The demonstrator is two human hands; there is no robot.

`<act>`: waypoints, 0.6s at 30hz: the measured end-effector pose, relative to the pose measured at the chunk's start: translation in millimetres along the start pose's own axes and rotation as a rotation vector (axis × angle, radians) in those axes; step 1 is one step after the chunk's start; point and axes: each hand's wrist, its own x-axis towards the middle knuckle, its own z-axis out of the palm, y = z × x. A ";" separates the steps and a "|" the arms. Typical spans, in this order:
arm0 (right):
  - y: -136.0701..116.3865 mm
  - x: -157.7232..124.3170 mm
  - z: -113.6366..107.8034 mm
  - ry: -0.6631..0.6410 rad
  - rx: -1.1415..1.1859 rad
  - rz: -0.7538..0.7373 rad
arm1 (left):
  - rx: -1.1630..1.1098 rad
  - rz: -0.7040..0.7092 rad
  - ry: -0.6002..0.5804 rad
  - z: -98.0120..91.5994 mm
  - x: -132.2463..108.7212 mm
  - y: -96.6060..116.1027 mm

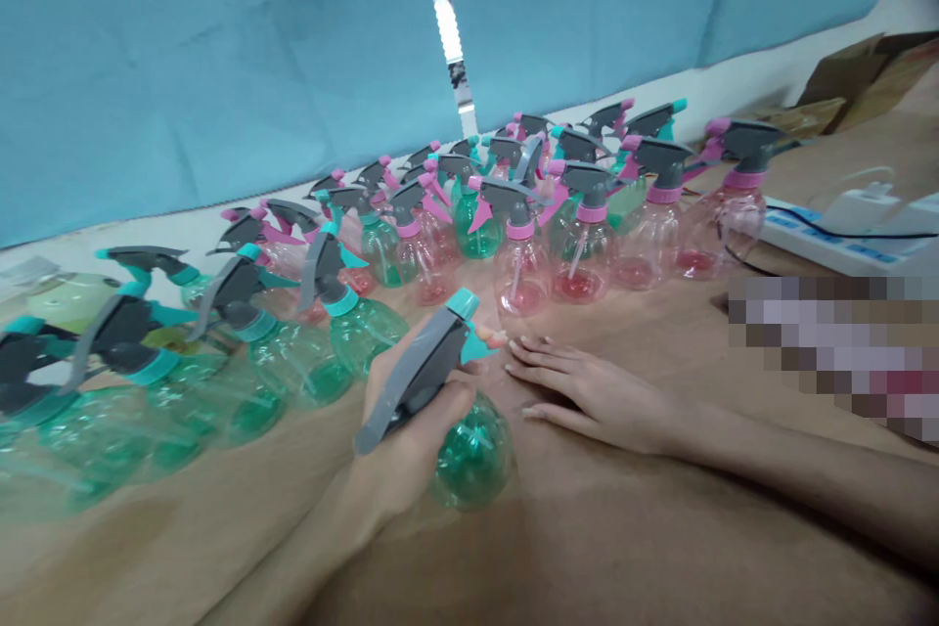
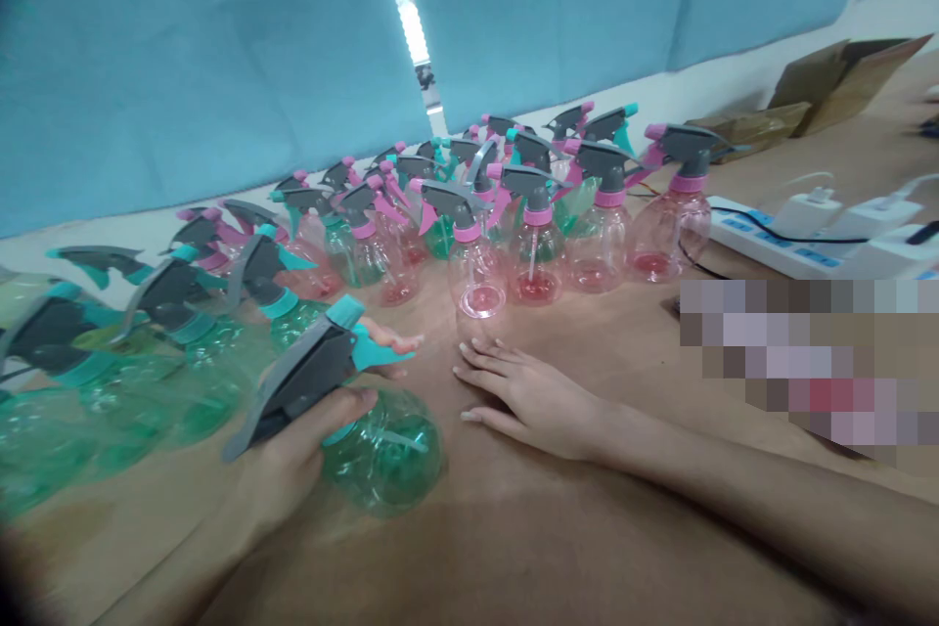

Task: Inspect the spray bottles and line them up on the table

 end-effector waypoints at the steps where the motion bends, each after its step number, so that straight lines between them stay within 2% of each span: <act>1: 0.2 0.0 0.2 0.000 -0.002 -0.001 | 0.004 -0.017 0.015 0.5 -0.3 -0.8; 8: 0.5 0.0 0.9 -0.005 -0.036 0.000 | 0.027 0.034 0.031 2.6 0.3 -4.4; 12: -0.3 0.1 -0.8 -0.020 -0.061 0.000 | 0.045 0.052 -0.004 2.4 1.3 -2.2; 18: -0.3 -0.1 -1.5 -0.023 -0.060 -0.006 | 0.032 -0.021 -0.012 -0.3 -1.4 -7.3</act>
